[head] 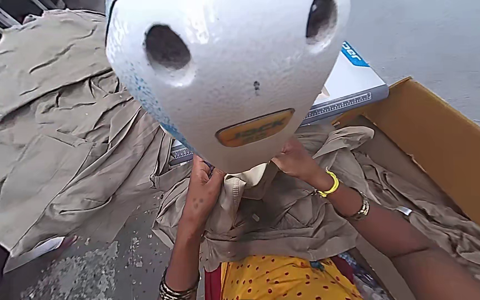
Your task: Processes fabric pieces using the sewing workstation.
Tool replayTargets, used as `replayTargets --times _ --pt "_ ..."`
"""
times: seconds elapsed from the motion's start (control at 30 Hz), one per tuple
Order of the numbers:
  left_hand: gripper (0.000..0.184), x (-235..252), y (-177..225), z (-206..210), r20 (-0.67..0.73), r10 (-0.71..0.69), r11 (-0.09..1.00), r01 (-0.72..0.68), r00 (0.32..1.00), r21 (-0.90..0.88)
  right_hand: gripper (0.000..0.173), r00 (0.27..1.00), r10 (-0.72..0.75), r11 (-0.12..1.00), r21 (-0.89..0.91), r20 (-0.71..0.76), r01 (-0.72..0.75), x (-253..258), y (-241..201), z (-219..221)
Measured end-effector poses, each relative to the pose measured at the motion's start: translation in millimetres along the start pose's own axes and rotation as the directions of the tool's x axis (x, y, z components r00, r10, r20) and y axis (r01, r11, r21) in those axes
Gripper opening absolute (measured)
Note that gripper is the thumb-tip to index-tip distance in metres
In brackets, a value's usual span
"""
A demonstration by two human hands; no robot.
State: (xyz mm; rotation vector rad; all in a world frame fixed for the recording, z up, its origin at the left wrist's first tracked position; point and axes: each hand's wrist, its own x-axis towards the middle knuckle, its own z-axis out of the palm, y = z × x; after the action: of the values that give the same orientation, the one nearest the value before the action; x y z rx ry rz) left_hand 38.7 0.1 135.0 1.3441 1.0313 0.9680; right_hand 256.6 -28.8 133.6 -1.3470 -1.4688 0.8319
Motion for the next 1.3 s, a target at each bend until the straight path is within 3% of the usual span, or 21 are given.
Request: replayTargets --times 0.07,0.17,0.23,0.3,0.4,0.53,0.67,0.83,1.03,1.13,1.23,1.3 --pt "0.028 -1 1 1 -0.008 -0.01 1.0 0.01 1.0 0.018 0.01 0.998 0.052 0.998 -0.021 0.039 -0.052 1 -1 -4" --pt "0.021 -1 0 1 -0.009 -0.011 0.999 0.011 1.0 0.031 0.013 0.999 -0.028 0.952 -0.304 -0.018 0.021 15 6 -27" --pt "0.019 -1 -2 2 -0.017 -0.011 1.0 0.012 1.0 0.023 0.02 0.973 -0.198 0.788 -0.609 -0.118 0.086 31 30 -51" --pt "0.022 -2 -3 2 -0.016 -0.016 1.0 0.016 1.0 0.021 0.026 0.957 -0.261 0.601 -0.797 -0.126 0.059 46 47 -70" --pt "0.017 -1 -4 3 -0.028 -0.001 1.0 0.001 1.0 0.017 0.032 0.966 -0.25 0.468 -0.882 -0.07 0.057 65 58 -77" --pt "0.018 -1 -5 4 -0.026 0.012 1.0 -0.012 1.0 0.012 0.039 0.964 -0.265 0.401 -0.911 -0.009 0.101 80 70 -72" --pt "0.014 -2 -6 4 -0.037 0.012 1.0 -0.012 0.999 -0.002 0.013 0.925 -0.367 0.497 -0.861 -0.096 0.108 64 67 -68" --pt "0.01 -1 -8 5 -0.045 0.022 1.0 -0.023 0.999 -0.017 0.018 0.918 -0.367 0.601 -0.791 -0.148 0.112 51 63 -80" --pt "0.013 -2 -7 7 -0.052 0.031 0.998 -0.034 0.998 -0.046 0.033 0.958 -0.286 0.505 -0.853 -0.018 0.135 72 61 -72" --pt "0.009 0 -12 6 -0.032 0.07 0.995 -0.072 0.997 -0.068 0.022 0.943 -0.332 0.5 -0.848 0.001 0.177 69 59 -64" --pt "0.011 1 -13 5 -0.015 0.085 0.991 -0.086 0.996 -0.107 0.012 0.912 -0.396 0.638 -0.746 -0.106 0.19 56 52 -67" --pt "0.011 2 -13 5 -0.011 0.08 0.99 -0.081 0.997 -0.114 0.011 0.924 -0.311 0.792 -0.599 -0.223 0.122 45 43 -69"
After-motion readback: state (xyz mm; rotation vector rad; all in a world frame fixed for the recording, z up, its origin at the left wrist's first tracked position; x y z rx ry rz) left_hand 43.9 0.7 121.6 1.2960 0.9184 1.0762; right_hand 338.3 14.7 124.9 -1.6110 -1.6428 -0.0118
